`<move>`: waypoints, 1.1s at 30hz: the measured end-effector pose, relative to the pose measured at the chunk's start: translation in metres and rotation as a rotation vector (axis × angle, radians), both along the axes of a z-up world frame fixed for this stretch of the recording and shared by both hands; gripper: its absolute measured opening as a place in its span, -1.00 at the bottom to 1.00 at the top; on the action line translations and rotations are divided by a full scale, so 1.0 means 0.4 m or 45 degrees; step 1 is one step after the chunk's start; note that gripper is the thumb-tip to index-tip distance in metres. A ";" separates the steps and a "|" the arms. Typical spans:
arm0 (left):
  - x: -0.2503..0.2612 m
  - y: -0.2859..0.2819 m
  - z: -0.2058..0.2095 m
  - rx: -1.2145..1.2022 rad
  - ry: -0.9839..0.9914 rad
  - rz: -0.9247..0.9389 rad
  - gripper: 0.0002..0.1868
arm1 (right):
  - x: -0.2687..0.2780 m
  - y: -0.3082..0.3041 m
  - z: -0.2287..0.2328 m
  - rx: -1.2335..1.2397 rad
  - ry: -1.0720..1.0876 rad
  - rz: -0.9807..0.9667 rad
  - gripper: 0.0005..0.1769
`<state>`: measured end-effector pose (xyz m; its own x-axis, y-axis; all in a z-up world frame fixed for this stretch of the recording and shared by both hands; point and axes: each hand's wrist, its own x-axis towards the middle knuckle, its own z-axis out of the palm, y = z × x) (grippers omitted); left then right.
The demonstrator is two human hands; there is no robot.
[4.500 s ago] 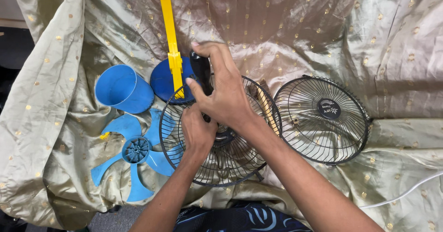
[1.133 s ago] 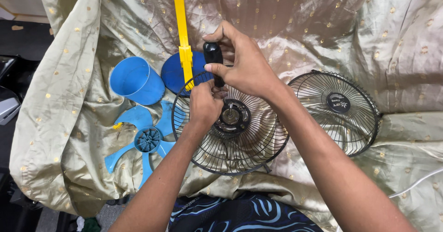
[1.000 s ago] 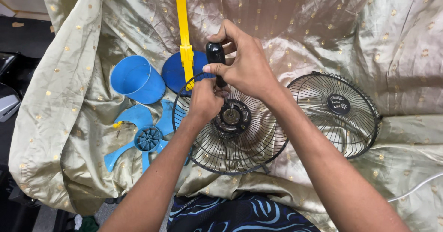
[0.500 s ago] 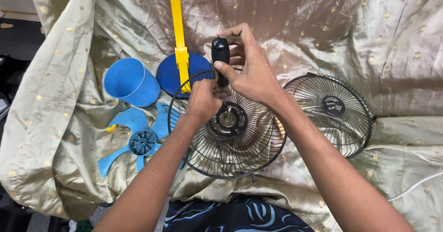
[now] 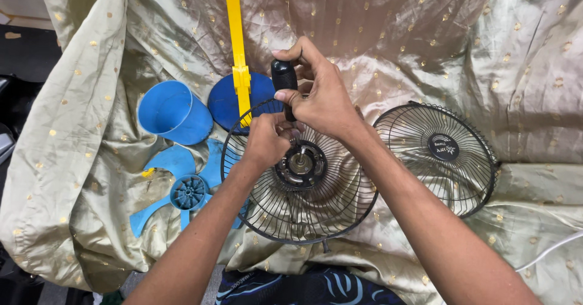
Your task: The person assembles an electric fan by placing the motor housing into the front grille and securing it with a screwdriver. They tighten the central screw to attach the motor to the grille, then reposition the screwdriver and continue tightening the screw to complete the assembly.
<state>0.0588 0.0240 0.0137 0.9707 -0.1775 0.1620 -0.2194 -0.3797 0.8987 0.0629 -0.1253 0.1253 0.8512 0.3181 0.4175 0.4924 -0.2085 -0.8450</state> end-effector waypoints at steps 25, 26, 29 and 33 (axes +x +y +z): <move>-0.135 -0.034 -0.045 0.545 -0.352 0.208 -0.65 | -0.002 0.029 -0.013 -0.010 -0.231 -0.095 -0.42; -0.136 -0.031 -0.043 0.551 -0.351 0.202 -0.65 | 0.003 0.017 -0.012 0.007 -0.248 0.001 -0.40; -0.137 -0.028 -0.036 0.572 -0.315 0.174 -0.64 | 0.010 -0.007 -0.013 0.083 0.049 0.108 -0.39; -0.141 -0.019 -0.034 0.575 -0.336 0.132 -0.64 | 0.005 -0.008 -0.014 0.017 0.008 0.054 -0.36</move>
